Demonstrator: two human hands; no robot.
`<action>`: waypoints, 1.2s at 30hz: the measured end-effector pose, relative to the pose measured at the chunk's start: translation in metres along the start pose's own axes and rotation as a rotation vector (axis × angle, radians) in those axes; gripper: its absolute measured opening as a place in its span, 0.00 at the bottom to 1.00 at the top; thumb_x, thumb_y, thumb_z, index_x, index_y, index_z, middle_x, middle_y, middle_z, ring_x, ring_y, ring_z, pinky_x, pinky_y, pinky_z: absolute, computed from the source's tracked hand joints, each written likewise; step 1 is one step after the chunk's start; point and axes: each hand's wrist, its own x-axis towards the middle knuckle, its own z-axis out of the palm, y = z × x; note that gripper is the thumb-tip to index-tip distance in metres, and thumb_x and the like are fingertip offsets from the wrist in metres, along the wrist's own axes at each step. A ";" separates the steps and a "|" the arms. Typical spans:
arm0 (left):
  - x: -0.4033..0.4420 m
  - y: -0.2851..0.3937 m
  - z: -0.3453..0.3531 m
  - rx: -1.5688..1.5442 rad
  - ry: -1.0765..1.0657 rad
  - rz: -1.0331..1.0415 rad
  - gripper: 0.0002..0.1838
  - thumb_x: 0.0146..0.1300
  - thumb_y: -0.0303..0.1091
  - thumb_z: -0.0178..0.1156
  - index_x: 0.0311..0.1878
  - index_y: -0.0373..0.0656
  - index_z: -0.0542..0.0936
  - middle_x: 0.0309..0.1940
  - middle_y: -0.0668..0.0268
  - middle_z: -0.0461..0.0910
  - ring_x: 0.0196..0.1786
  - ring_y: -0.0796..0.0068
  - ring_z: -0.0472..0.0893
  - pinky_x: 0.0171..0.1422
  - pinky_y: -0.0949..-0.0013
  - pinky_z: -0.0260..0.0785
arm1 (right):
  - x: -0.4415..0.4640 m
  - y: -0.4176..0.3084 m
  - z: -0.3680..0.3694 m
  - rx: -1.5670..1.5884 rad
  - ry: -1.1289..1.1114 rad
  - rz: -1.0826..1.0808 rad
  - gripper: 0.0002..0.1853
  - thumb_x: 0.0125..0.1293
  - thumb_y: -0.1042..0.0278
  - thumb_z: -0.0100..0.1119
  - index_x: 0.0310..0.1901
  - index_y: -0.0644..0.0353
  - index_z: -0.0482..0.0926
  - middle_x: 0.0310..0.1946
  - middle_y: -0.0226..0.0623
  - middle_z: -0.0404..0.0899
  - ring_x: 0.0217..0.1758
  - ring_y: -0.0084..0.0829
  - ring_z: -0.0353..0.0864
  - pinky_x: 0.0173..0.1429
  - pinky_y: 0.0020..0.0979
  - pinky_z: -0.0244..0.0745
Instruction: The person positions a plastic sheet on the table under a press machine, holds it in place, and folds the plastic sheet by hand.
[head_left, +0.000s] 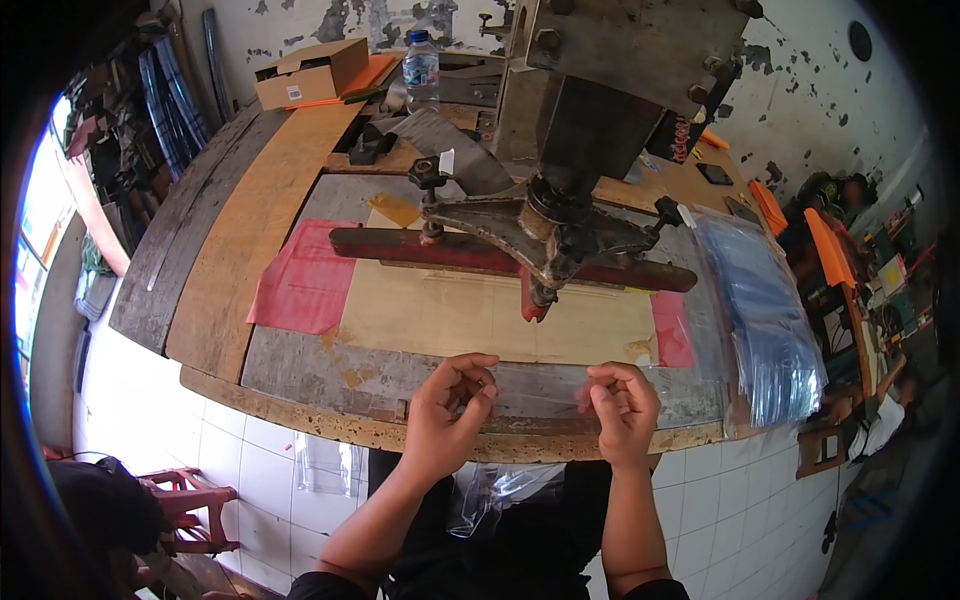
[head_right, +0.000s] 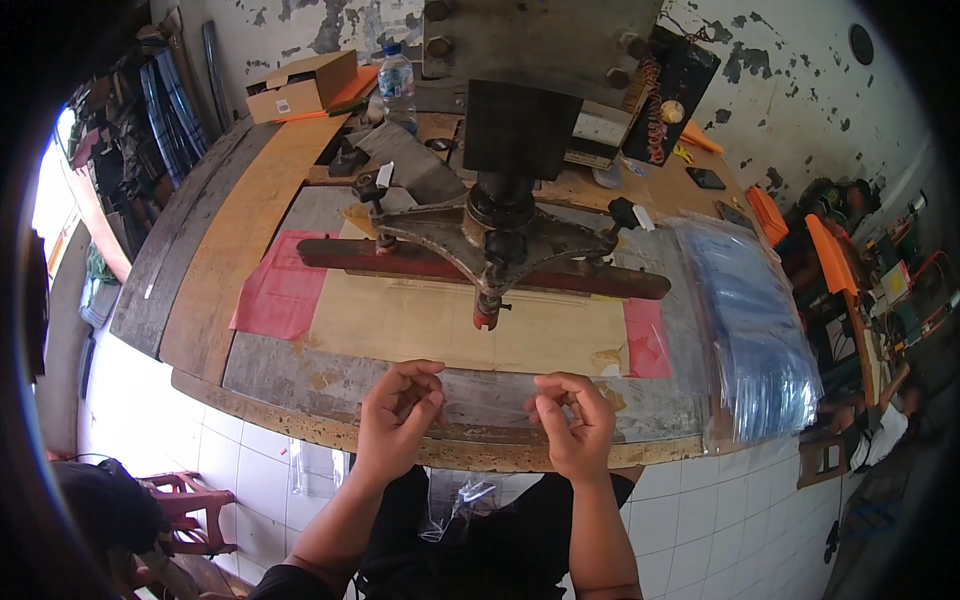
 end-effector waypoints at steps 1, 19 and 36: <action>0.000 0.000 0.000 0.000 0.000 0.000 0.15 0.74 0.18 0.58 0.62 0.32 0.77 0.42 0.67 0.80 0.41 0.82 0.80 0.46 0.74 0.78 | 0.000 0.000 0.000 0.000 0.000 0.000 0.09 0.75 0.77 0.61 0.53 0.69 0.81 0.38 0.36 0.83 0.37 0.24 0.85 0.40 0.25 0.82; 0.000 0.001 0.000 0.053 0.005 0.007 0.14 0.75 0.19 0.58 0.62 0.32 0.77 0.43 0.65 0.81 0.41 0.81 0.81 0.48 0.75 0.77 | -0.001 0.004 -0.003 0.092 -0.014 -0.039 0.11 0.77 0.72 0.58 0.53 0.70 0.81 0.39 0.38 0.83 0.39 0.27 0.86 0.40 0.27 0.82; -0.004 0.002 0.000 0.116 -0.121 -0.035 0.20 0.74 0.22 0.63 0.66 0.32 0.75 0.40 0.64 0.83 0.35 0.79 0.83 0.41 0.74 0.79 | -0.018 -0.002 0.011 -0.034 0.082 0.007 0.15 0.71 0.76 0.67 0.57 0.67 0.79 0.49 0.43 0.85 0.50 0.28 0.85 0.52 0.28 0.79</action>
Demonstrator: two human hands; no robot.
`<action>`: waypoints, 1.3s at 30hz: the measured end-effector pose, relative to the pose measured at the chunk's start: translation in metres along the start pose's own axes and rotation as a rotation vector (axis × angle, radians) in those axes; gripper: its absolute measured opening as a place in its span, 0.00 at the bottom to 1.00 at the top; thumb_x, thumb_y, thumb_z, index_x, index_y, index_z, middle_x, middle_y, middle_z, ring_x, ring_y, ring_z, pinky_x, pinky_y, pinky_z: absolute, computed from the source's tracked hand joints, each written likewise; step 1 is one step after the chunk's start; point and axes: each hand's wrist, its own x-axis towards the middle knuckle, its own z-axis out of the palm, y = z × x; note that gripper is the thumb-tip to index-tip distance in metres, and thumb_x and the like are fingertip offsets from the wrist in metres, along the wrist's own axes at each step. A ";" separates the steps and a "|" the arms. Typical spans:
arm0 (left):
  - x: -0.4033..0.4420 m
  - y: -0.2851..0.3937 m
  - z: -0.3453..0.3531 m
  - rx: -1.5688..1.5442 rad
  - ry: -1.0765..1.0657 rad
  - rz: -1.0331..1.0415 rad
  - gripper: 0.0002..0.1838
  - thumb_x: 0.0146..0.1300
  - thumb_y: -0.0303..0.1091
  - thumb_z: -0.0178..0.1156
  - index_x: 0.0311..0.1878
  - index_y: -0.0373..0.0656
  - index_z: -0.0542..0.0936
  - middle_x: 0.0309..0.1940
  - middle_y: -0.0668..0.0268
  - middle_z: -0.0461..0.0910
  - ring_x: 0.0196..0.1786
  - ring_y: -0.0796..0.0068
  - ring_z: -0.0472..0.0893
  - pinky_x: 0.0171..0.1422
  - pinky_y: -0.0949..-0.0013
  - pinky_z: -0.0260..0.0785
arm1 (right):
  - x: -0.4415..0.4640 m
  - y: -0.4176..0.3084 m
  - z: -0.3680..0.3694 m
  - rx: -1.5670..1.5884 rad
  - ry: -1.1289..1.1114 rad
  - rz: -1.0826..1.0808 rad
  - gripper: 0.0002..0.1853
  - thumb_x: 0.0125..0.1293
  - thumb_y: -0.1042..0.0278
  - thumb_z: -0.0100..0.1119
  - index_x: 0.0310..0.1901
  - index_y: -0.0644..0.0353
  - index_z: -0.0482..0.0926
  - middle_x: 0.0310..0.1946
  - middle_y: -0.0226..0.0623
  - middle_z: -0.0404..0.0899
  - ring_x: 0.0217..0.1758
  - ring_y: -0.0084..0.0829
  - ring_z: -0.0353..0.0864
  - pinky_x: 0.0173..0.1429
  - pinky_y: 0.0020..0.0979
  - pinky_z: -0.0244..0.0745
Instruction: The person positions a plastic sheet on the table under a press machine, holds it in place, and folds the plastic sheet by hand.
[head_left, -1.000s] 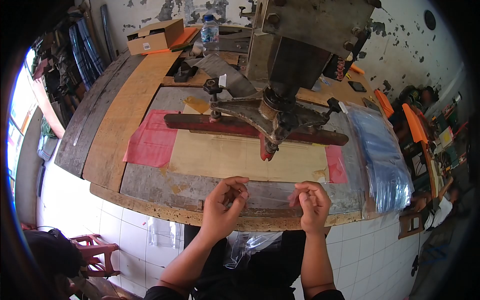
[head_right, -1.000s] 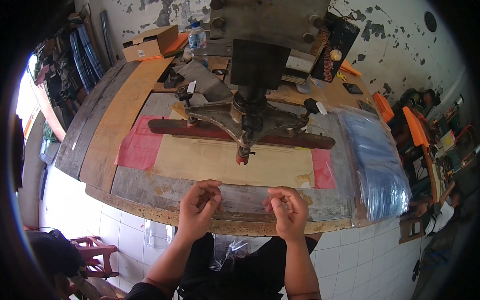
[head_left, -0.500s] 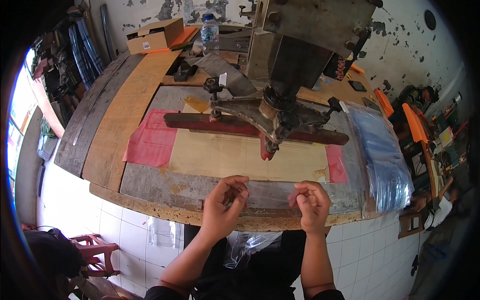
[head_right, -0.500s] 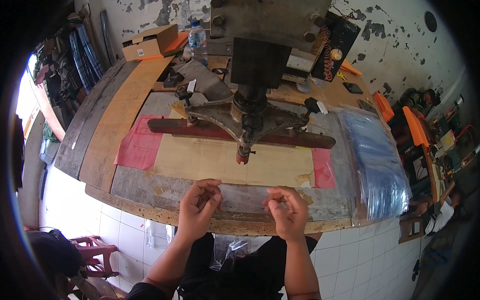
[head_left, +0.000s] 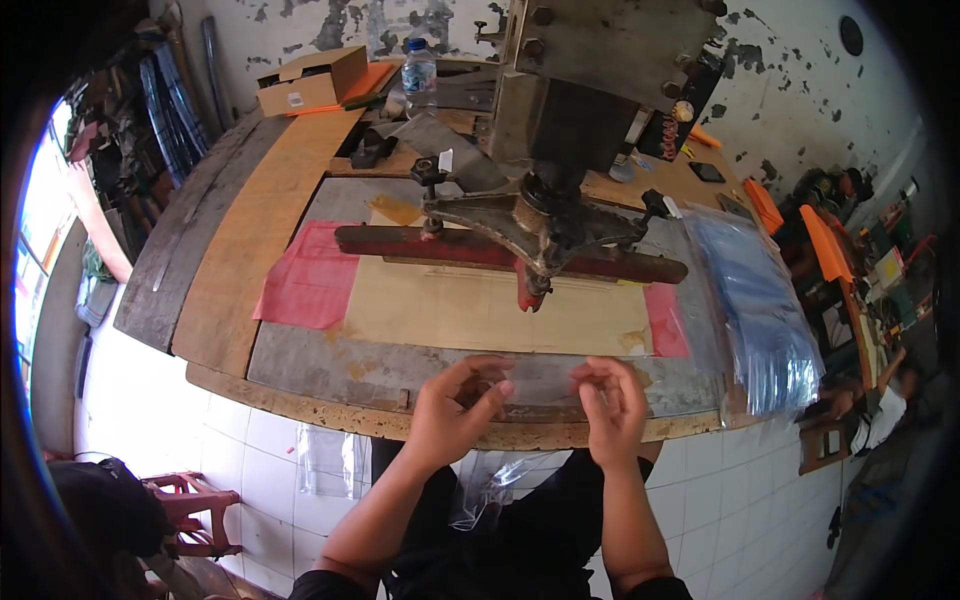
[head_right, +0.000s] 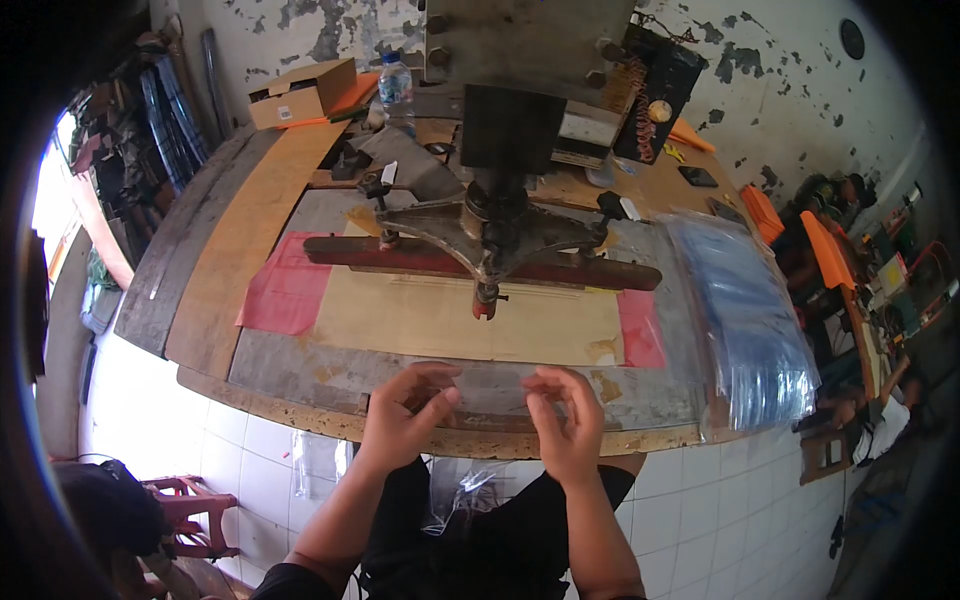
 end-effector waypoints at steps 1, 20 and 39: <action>-0.001 -0.002 -0.001 0.004 0.007 0.001 0.20 0.74 0.22 0.63 0.66 0.32 0.75 0.40 0.64 0.83 0.35 0.79 0.83 0.41 0.74 0.79 | -0.010 0.000 0.001 0.006 -0.005 -0.001 0.15 0.71 0.76 0.67 0.57 0.67 0.79 0.49 0.43 0.85 0.50 0.28 0.85 0.52 0.28 0.79; -0.018 0.045 -0.011 -0.460 0.271 0.293 0.10 0.83 0.31 0.50 0.60 0.39 0.65 0.30 0.52 0.81 0.15 0.70 0.76 0.19 0.69 0.72 | -0.155 0.035 0.039 -0.478 -0.287 0.137 0.21 0.61 0.56 0.80 0.39 0.62 0.77 0.34 0.39 0.79 0.37 0.41 0.82 0.44 0.40 0.77; -0.075 0.071 -0.104 0.206 0.358 0.074 0.29 0.66 0.22 0.56 0.72 0.36 0.68 0.38 0.60 0.84 0.29 0.74 0.83 0.38 0.76 0.74 | -0.082 -0.143 -0.106 -0.524 -0.500 -0.003 0.06 0.56 0.77 0.71 0.34 0.60 0.83 0.33 0.38 0.90 0.34 0.36 0.91 0.41 0.34 0.83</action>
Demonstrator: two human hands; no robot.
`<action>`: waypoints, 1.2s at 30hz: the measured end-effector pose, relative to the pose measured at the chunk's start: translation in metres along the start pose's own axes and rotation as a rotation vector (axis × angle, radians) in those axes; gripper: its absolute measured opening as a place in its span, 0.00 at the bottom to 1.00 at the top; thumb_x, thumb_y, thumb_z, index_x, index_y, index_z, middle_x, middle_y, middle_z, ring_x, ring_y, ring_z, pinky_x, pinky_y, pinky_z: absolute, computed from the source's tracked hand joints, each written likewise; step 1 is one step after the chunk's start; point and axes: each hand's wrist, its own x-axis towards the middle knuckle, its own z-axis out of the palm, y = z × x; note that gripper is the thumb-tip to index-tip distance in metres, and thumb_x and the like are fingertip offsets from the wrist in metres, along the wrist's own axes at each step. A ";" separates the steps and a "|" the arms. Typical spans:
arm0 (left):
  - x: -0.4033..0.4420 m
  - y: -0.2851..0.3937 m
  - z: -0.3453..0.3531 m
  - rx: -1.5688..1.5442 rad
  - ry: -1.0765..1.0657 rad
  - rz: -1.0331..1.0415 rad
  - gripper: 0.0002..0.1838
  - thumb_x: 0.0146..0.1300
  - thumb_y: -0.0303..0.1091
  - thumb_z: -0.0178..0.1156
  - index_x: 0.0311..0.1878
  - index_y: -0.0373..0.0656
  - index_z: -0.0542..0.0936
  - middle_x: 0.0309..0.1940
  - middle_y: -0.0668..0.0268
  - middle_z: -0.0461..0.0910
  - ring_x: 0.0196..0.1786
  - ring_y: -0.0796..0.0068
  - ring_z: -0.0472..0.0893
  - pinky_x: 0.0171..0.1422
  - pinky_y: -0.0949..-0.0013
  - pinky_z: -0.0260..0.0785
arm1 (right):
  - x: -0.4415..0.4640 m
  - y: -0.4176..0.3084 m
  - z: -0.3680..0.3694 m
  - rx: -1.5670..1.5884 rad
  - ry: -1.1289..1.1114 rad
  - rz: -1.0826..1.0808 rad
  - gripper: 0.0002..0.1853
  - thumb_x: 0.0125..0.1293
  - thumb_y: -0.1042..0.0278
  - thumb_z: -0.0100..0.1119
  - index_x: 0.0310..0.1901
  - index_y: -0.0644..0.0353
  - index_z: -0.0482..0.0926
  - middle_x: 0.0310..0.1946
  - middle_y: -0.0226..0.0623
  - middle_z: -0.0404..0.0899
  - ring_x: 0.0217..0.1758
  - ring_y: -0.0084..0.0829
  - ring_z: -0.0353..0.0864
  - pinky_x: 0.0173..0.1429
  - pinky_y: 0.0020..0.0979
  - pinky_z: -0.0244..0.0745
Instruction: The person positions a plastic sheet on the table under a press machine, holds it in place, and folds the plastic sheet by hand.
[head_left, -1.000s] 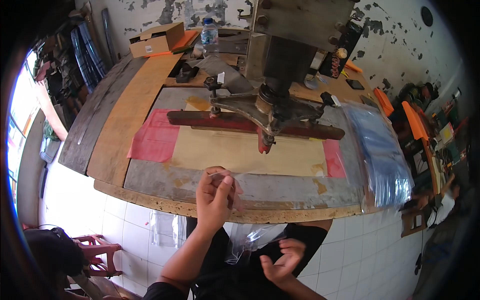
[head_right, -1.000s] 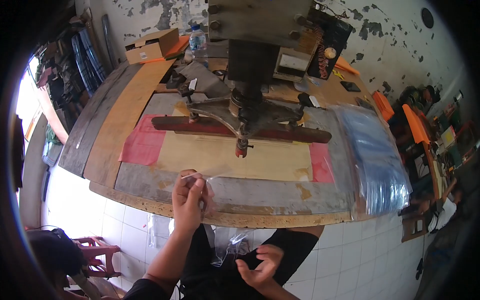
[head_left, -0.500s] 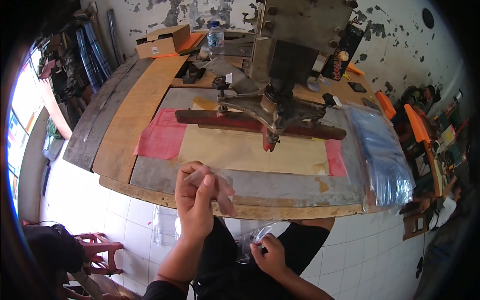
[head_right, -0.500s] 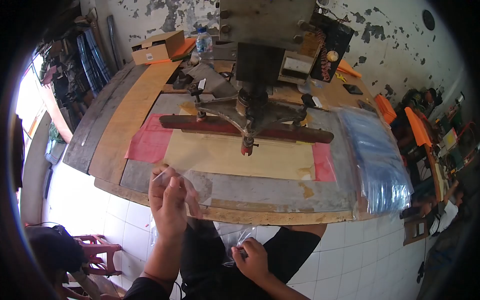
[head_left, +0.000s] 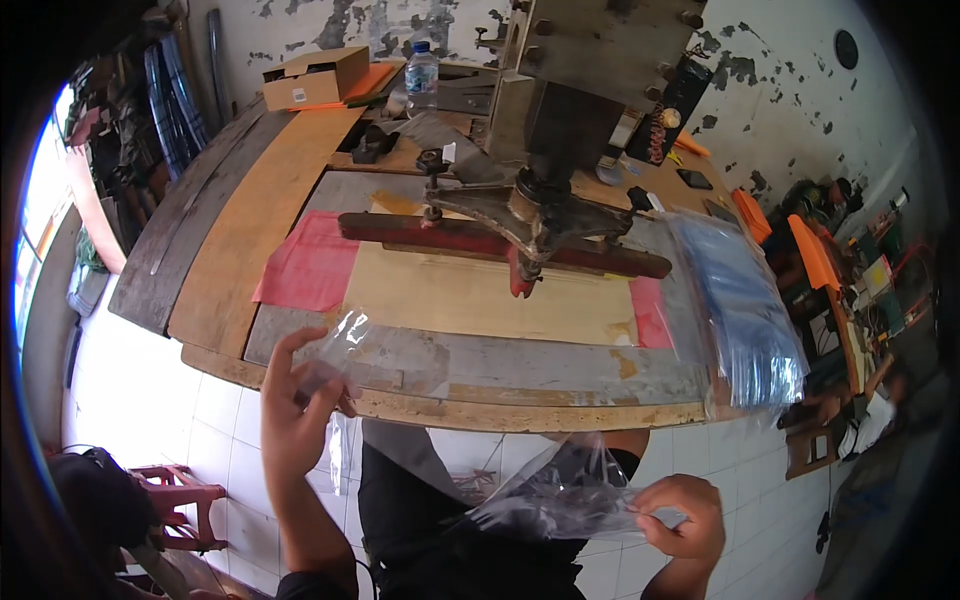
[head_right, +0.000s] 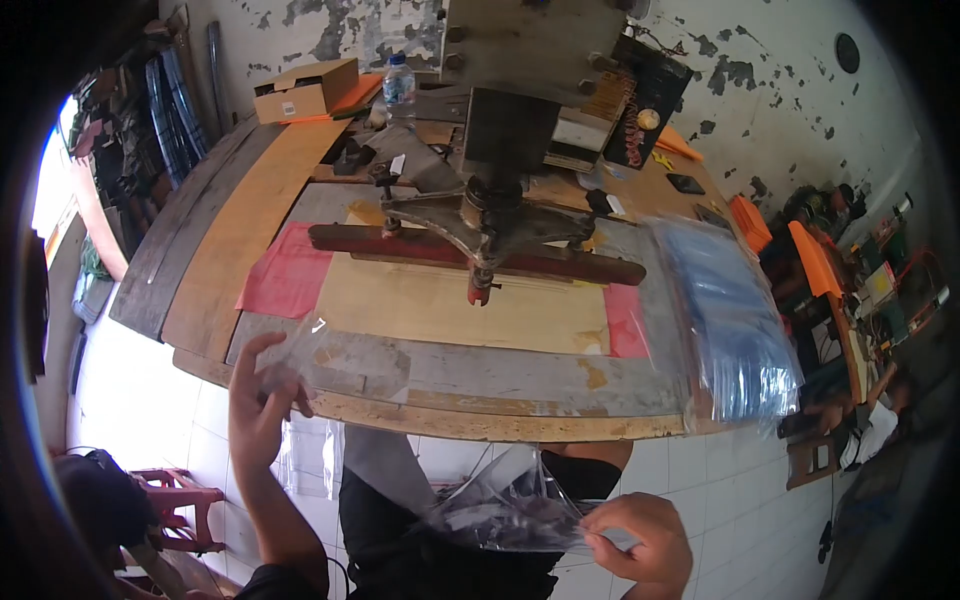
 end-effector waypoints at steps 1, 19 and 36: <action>-0.008 0.001 -0.013 0.074 0.012 -0.053 0.30 0.63 0.24 0.60 0.70 0.37 0.72 0.49 0.55 0.85 0.46 0.68 0.86 0.51 0.70 0.75 | 0.004 -0.007 -0.007 -0.024 0.019 -0.066 0.06 0.55 0.76 0.71 0.33 0.61 0.82 0.31 0.38 0.90 0.33 0.36 0.91 0.39 0.32 0.83; -0.036 0.019 0.059 0.098 -0.716 -0.109 0.18 0.69 0.42 0.75 0.47 0.35 0.84 0.37 0.62 0.86 0.38 0.76 0.83 0.45 0.70 0.76 | 0.057 -0.043 -0.003 -0.426 -0.019 -0.279 0.11 0.54 0.74 0.77 0.40 0.56 0.89 0.34 0.26 0.83 0.33 0.31 0.84 0.36 0.32 0.79; -0.044 -0.025 0.082 -0.917 -1.049 -0.289 0.29 0.88 0.44 0.40 0.62 0.26 0.82 0.63 0.47 0.84 0.74 0.51 0.76 0.82 0.55 0.61 | 0.061 -0.031 0.007 -0.443 -0.160 -0.185 0.35 0.51 0.51 0.85 0.61 0.50 0.82 0.57 0.33 0.80 0.58 0.40 0.82 0.62 0.41 0.78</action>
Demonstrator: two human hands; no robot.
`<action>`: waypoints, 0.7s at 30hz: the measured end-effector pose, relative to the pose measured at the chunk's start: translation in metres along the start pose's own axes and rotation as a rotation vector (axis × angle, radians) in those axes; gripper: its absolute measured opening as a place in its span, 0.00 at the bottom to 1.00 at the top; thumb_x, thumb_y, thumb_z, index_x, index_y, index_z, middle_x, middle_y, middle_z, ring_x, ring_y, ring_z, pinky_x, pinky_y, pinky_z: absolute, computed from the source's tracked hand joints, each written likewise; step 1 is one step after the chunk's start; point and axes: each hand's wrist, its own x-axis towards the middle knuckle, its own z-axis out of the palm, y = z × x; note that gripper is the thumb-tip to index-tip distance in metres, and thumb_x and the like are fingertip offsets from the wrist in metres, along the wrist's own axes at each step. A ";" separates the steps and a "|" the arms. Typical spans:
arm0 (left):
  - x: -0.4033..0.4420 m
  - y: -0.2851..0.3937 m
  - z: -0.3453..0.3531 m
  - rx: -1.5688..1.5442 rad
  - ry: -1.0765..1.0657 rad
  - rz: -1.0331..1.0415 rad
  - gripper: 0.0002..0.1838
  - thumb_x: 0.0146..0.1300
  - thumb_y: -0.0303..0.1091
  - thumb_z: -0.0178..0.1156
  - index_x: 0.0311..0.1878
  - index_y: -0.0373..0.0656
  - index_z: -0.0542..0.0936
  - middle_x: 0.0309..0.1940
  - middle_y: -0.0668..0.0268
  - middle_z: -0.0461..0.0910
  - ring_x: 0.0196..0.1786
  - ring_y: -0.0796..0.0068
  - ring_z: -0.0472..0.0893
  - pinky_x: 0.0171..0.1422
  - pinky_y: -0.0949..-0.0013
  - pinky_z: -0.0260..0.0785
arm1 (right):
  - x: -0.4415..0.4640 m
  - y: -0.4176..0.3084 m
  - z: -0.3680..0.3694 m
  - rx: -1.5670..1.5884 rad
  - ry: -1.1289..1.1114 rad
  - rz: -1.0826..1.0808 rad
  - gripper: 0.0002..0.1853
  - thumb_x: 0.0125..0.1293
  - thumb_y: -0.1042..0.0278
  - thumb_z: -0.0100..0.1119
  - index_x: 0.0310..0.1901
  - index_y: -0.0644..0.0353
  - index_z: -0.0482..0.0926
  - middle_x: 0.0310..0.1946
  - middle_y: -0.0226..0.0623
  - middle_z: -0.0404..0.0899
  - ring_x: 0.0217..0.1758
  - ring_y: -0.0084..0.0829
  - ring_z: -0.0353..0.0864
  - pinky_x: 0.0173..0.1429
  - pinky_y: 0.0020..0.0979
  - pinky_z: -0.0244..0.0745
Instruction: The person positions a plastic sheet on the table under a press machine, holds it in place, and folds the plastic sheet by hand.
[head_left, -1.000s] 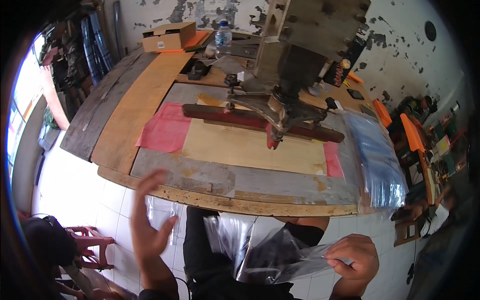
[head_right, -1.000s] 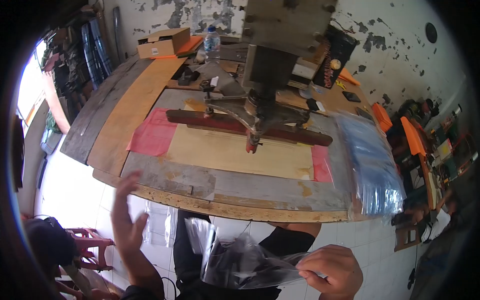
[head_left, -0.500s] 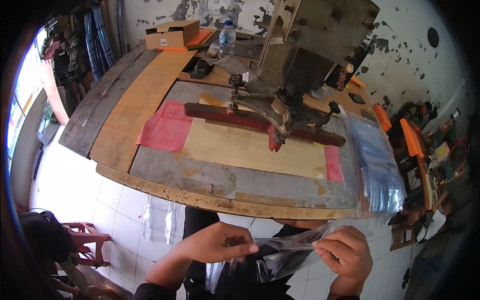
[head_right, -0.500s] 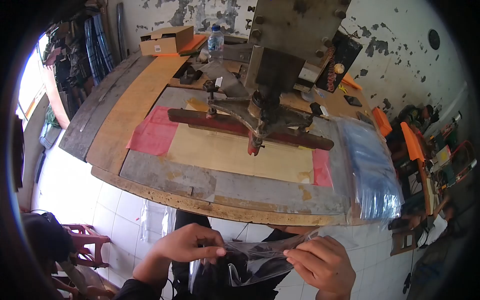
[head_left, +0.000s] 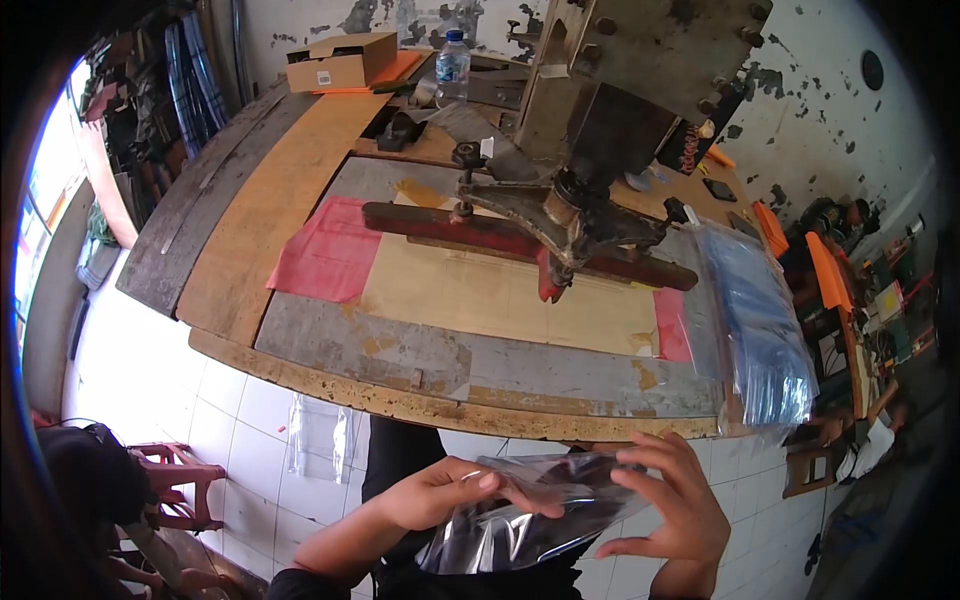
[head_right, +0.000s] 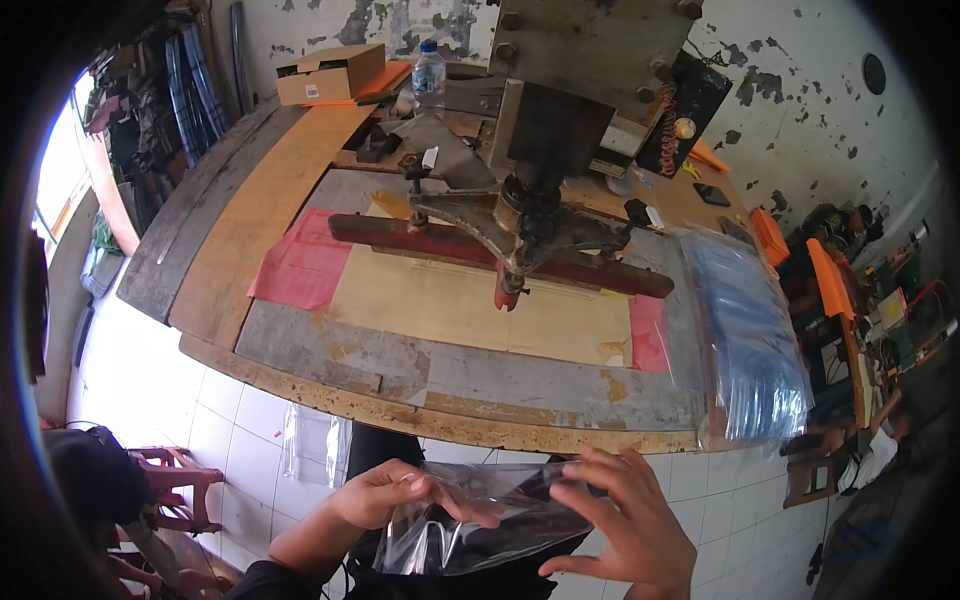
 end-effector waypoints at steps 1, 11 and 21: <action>-0.009 -0.008 -0.008 0.028 0.049 -0.055 0.27 0.87 0.43 0.43 0.60 0.28 0.85 0.68 0.46 0.80 0.78 0.50 0.72 0.86 0.50 0.51 | -0.001 0.003 0.001 -0.010 -0.080 0.057 0.43 0.49 0.47 0.86 0.67 0.50 0.79 0.65 0.37 0.76 0.67 0.45 0.78 0.71 0.45 0.75; -0.005 0.017 -0.008 0.505 0.001 0.101 0.20 0.79 0.37 0.55 0.57 0.30 0.88 0.73 0.41 0.75 0.84 0.39 0.60 0.87 0.38 0.38 | -0.034 0.028 0.033 0.050 -0.017 0.262 0.32 0.54 0.73 0.76 0.64 0.52 0.83 0.61 0.33 0.80 0.61 0.41 0.81 0.67 0.44 0.78; 0.003 0.000 -0.004 0.198 0.235 0.049 0.19 0.86 0.36 0.48 0.57 0.30 0.84 0.48 0.56 0.90 0.68 0.60 0.81 0.79 0.53 0.66 | -0.033 0.038 0.024 -0.033 -0.061 0.072 0.26 0.55 0.65 0.78 0.59 0.54 0.87 0.65 0.34 0.82 0.72 0.42 0.78 0.75 0.47 0.73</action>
